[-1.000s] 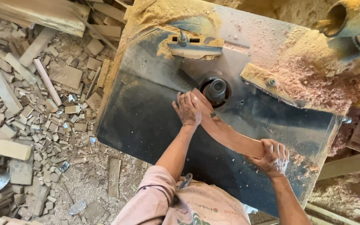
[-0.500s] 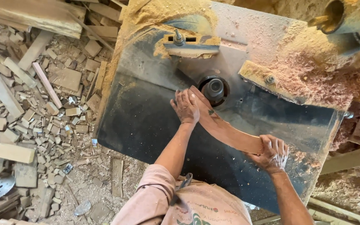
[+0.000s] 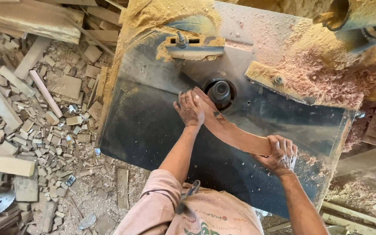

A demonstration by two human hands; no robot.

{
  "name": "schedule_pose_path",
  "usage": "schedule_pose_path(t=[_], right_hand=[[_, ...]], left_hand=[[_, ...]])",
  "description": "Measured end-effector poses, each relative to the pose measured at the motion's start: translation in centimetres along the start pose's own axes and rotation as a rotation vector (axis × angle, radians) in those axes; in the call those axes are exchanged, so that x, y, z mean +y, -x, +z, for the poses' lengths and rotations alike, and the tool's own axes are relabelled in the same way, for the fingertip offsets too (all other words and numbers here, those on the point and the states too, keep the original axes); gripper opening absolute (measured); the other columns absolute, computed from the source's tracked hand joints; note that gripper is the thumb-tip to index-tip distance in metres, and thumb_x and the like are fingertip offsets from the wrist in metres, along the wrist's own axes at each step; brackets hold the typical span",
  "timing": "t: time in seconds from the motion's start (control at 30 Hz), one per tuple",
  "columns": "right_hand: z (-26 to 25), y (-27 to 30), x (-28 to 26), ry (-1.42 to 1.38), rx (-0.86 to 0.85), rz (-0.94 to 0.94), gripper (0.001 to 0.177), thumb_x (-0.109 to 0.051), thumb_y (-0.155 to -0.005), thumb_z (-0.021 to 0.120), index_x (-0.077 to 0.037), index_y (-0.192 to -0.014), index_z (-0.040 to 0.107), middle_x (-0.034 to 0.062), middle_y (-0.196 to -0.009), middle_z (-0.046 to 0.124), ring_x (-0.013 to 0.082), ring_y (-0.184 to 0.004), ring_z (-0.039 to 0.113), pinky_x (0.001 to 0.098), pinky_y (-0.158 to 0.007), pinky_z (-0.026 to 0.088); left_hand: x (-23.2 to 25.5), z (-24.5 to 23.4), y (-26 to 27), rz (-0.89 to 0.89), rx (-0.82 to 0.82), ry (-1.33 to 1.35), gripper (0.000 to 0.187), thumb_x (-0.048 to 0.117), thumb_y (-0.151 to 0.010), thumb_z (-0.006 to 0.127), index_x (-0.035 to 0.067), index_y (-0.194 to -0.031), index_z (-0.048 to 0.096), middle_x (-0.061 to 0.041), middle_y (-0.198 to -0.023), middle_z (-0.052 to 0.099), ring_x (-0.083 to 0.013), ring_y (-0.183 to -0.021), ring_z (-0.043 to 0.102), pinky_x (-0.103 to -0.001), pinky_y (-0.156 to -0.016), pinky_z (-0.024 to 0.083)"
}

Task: The person uses a router table to shape a curved piece of wood. They guide the wood against the spinning router bit, repeatedly flipping and repositioning it to smooth both edges and surfaces.

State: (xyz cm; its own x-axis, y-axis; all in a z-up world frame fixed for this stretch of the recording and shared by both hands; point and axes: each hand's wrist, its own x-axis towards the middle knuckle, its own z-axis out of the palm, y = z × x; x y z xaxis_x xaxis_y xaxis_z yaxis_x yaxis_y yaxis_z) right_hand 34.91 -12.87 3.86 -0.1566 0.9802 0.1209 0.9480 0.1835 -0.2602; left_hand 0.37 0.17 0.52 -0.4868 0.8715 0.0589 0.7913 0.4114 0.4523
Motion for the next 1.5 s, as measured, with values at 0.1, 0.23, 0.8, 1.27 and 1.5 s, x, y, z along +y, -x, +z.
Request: schedule_pose_path(t=[0.1, 0.23, 0.8, 1.27, 1.5], right_hand=[[-0.5, -0.1, -0.1, -0.022, 0.0, 0.004, 0.092, -0.077, -0.055, 0.078, -0.025, -0.127, 0.057, 0.0008, -0.122, 0.06, 0.0286, -0.115, 0.062, 0.0483, -0.095, 0.048], [-0.1, 1.2, 0.9, -0.001, 0.002, -0.011, 0.093, -0.082, -0.057, 0.072, -0.027, -0.13, 0.056, -0.0018, -0.125, 0.06, 0.0261, -0.118, 0.062, 0.0482, -0.098, 0.048], [0.2, 1.2, 1.4, 0.026, -0.014, -0.004, 0.099, -0.082, -0.05, 0.076, -0.027, -0.131, 0.056, 0.0009, -0.122, 0.06, 0.028, -0.116, 0.061, 0.0478, -0.097, 0.046], [-0.2, -0.1, 0.4, 0.037, -0.048, 0.012, 0.097, -0.079, -0.051, 0.078, -0.028, -0.13, 0.054, -0.0006, -0.123, 0.058, 0.0268, -0.117, 0.06, 0.045, -0.096, 0.044], [0.2, -0.7, 0.4, 0.023, -0.044, 0.003, 0.098, -0.075, -0.049, 0.08, -0.029, -0.132, 0.055, 0.0007, -0.125, 0.058, 0.0274, -0.116, 0.059, 0.0452, -0.097, 0.044]], left_hand=[[0.0, -0.1, -0.1, -0.011, -0.011, -0.009, 0.037, 0.04, -0.106, 0.043, 0.02, -0.136, 0.05, -0.004, -0.137, 0.052, -0.0233, -0.145, 0.041, -0.054, -0.122, 0.022], [0.1, -0.3, 0.8, -0.014, -0.032, -0.007, 0.037, 0.041, -0.106, 0.042, 0.02, -0.135, 0.049, -0.004, -0.137, 0.05, -0.0237, -0.147, 0.038, -0.054, -0.123, 0.02], [-0.4, 1.5, 1.1, 0.003, -0.001, -0.041, 0.036, 0.039, -0.105, 0.045, 0.021, -0.137, 0.049, -0.003, -0.137, 0.049, -0.0225, -0.146, 0.039, -0.053, -0.123, 0.02], [-0.1, 0.9, -0.1, -0.026, -0.007, -0.026, 0.036, 0.039, -0.105, 0.045, 0.022, -0.137, 0.048, -0.002, -0.137, 0.05, -0.0228, -0.146, 0.04, -0.054, -0.123, 0.021], [-0.7, 1.6, -0.9, -0.019, 0.03, -0.028, 0.035, 0.039, -0.105, 0.046, 0.022, -0.135, 0.049, -0.002, -0.136, 0.051, -0.0227, -0.145, 0.042, -0.055, -0.123, 0.022]])
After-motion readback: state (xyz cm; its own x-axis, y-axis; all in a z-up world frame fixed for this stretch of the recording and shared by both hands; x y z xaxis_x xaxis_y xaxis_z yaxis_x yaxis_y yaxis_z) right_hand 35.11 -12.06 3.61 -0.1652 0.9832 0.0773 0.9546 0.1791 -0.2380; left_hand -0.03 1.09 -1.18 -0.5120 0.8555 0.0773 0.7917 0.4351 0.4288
